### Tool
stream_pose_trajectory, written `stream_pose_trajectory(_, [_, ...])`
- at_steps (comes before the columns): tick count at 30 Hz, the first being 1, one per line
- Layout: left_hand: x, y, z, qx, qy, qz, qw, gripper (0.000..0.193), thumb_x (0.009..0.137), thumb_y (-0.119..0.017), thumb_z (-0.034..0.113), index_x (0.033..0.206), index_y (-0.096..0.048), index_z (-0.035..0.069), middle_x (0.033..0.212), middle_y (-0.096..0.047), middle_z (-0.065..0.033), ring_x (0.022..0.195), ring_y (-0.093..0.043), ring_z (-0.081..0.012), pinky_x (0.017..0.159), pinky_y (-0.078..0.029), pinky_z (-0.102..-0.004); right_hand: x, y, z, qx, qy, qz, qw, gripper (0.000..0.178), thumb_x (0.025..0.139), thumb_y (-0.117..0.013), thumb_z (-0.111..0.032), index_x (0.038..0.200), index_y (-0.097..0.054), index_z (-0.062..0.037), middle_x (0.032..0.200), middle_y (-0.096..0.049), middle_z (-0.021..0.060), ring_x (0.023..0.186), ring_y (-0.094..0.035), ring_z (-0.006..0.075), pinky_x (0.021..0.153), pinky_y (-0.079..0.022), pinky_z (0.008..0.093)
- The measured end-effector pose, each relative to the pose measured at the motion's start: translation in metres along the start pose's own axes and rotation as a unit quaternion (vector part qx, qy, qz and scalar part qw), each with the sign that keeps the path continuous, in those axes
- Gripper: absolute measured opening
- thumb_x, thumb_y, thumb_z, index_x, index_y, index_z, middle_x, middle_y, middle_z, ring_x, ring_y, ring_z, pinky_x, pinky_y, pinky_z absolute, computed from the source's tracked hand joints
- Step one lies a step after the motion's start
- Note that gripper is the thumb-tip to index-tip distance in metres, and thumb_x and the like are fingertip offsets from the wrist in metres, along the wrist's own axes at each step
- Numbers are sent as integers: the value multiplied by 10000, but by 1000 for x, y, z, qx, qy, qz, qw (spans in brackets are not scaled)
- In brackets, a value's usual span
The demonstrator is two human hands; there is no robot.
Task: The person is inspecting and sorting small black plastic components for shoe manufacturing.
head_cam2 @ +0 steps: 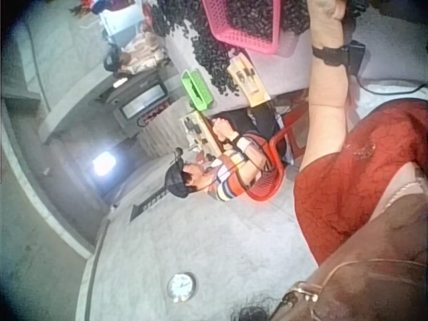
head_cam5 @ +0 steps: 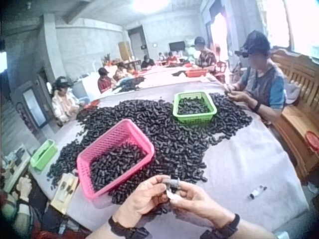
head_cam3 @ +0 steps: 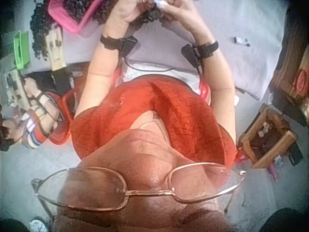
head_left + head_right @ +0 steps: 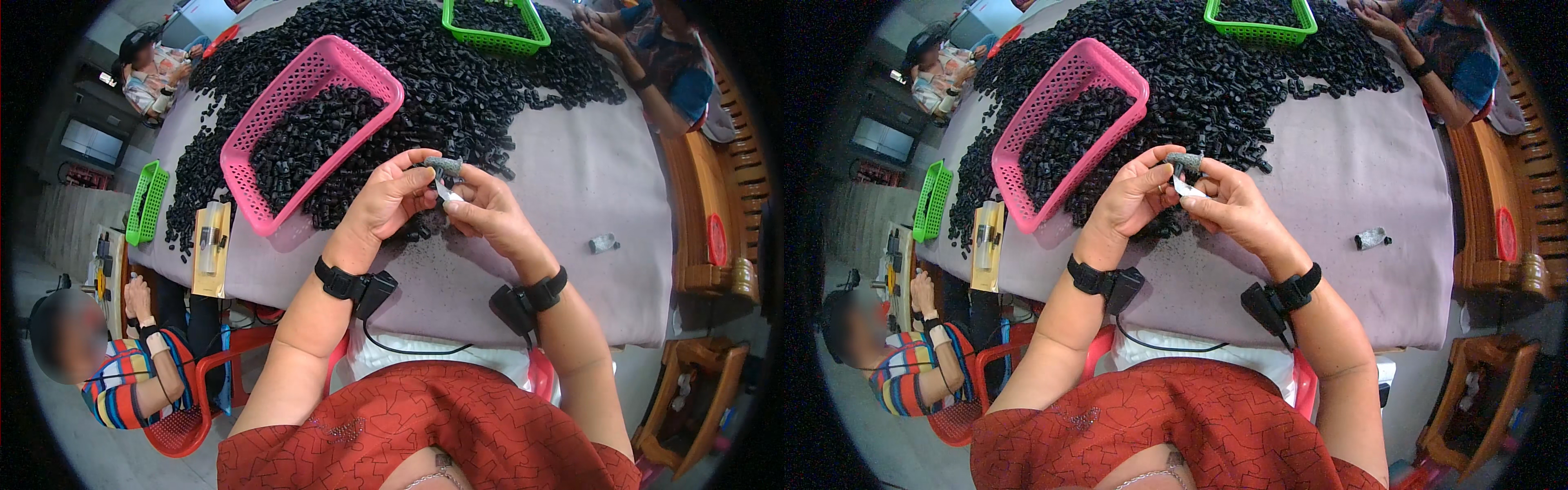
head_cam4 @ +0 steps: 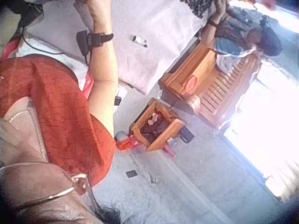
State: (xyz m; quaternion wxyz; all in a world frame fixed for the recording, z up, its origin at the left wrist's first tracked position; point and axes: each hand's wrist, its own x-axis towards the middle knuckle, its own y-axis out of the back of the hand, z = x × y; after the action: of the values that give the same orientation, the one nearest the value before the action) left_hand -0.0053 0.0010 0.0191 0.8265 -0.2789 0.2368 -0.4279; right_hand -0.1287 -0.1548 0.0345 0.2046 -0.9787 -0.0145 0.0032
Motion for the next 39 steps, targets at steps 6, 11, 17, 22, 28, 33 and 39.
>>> stream_pose_trajectory(6, [2,4,-3,-2,3,-27,1000,353,886,-669,92,1214,-549,37,996,-662,-51,740,-632,-97,680,-543,-212,1,5,3,-11,-3,8,1000,397,905,-628,-113,1278,-532,-13,757,-542,-47,587,-427,20,490,-314,178])
stream_pose_trajectory(11, [0,0,-4,10,10,-26,1000,342,890,-662,87,1211,-559,31,984,-661,-48,776,-623,-91,685,-534,-210,3,8,6,-15,-1,43,999,283,923,-615,-119,1180,-587,-5,743,-542,-51,560,-406,17,473,-294,172])
stream_pose_trajectory(17, [2,7,3,28,-15,18,999,294,922,-623,106,1202,-593,25,922,-668,-36,770,-640,-110,719,-557,-256,5,10,8,3,27,86,996,246,923,-616,-133,1134,-585,-10,731,-551,-41,540,-430,19,448,-290,165])
stream_pose_trajectory(22, [-2,-2,6,31,-44,88,995,202,927,-616,110,1114,-625,32,913,-672,-51,768,-644,-116,720,-560,-257,7,13,12,5,33,100,994,221,921,-621,-146,1100,-586,-21,712,-539,-37,530,-438,21,439,-293,168])
stream_pose_trajectory(28, [-1,5,6,24,-53,35,998,206,909,-654,144,1085,-632,41,899,-673,-40,758,-648,-110,674,-561,-233,7,13,11,-3,28,94,995,205,924,-620,-155,1084,-591,-29,704,-530,-41,532,-440,22,443,-297,168])
stream_pose_trajectory(33, [-2,5,5,16,-60,51,997,226,897,-673,170,1078,-639,39,894,-670,-33,726,-641,-104,649,-557,-228,6,10,9,-3,31,92,995,174,924,-620,-153,1048,-594,-34,700,-526,-45,532,-438,20,443,-294,171])
stream_pose_trajectory(39, [-1,7,6,7,-55,39,998,238,898,-666,149,1096,-637,18,916,-676,-58,739,-655,-120,671,-574,-243,6,13,12,-15,28,83,996,171,922,-619,-154,1037,-594,-30,704,-529,-45,535,-440,19,444,-296,173])
